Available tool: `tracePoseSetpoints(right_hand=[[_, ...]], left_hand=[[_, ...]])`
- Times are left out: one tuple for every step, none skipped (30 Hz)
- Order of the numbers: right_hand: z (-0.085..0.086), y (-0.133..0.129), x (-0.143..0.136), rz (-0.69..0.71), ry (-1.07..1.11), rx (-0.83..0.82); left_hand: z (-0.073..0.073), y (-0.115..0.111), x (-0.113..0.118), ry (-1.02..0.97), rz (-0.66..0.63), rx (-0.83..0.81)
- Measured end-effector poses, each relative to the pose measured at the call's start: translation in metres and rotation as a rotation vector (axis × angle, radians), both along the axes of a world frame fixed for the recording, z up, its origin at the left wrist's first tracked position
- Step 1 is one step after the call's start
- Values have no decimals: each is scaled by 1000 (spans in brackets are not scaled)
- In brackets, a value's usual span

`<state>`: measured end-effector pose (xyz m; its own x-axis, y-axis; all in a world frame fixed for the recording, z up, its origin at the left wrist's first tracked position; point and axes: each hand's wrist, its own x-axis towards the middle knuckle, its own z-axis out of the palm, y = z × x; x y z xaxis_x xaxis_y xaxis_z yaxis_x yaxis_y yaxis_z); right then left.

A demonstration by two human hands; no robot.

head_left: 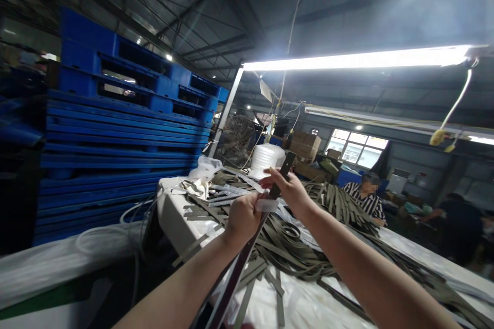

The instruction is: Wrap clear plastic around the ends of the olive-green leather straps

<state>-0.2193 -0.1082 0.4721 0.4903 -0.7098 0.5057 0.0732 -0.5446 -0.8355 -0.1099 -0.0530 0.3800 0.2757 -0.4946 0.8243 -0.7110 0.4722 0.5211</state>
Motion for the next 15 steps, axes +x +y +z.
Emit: tracePoseSetpoints(right_hand=[[9,-2,-5,-71,-38,-58],[18,-5,-10,-137,-72,-130],[26,-6,-14,-189,-94,-211],[32,-7,-18,-214,-90,-293],[37,-7,-21,-215,-66,-361],[38,-6,-23,-205,-32,-409],[38,-5,-24,-194,2,-436],[36,-4,-24,-187,33,-449],[32,-2,-24,-185,63,-456],[28,-1,-23,-185,94,-459],[23,0,-22,-186,121,-458],[19,1,-21,-182,143,-456],[14,1,-20,-175,157,-451],[8,1,-19,-167,166,-449],[3,2,-17,-159,172,-449]], left_hand=[[-2,0,-2,-9,1,21],[-3,-1,-4,-20,-6,35],[-5,-1,-6,-27,-13,41],[-6,-2,-8,-31,-16,44],[-7,-3,-9,-33,-12,48],[-7,-3,-10,-34,-7,50],[-6,-3,-11,-33,1,52],[-4,-3,-11,-31,9,54],[-2,-3,-11,-29,16,55],[1,-3,-11,-25,16,55],[3,-2,-11,-20,15,52],[6,-2,-11,-14,17,51],[8,-1,-10,-6,24,49],[10,-1,-10,2,30,44],[12,0,-10,12,33,36]])
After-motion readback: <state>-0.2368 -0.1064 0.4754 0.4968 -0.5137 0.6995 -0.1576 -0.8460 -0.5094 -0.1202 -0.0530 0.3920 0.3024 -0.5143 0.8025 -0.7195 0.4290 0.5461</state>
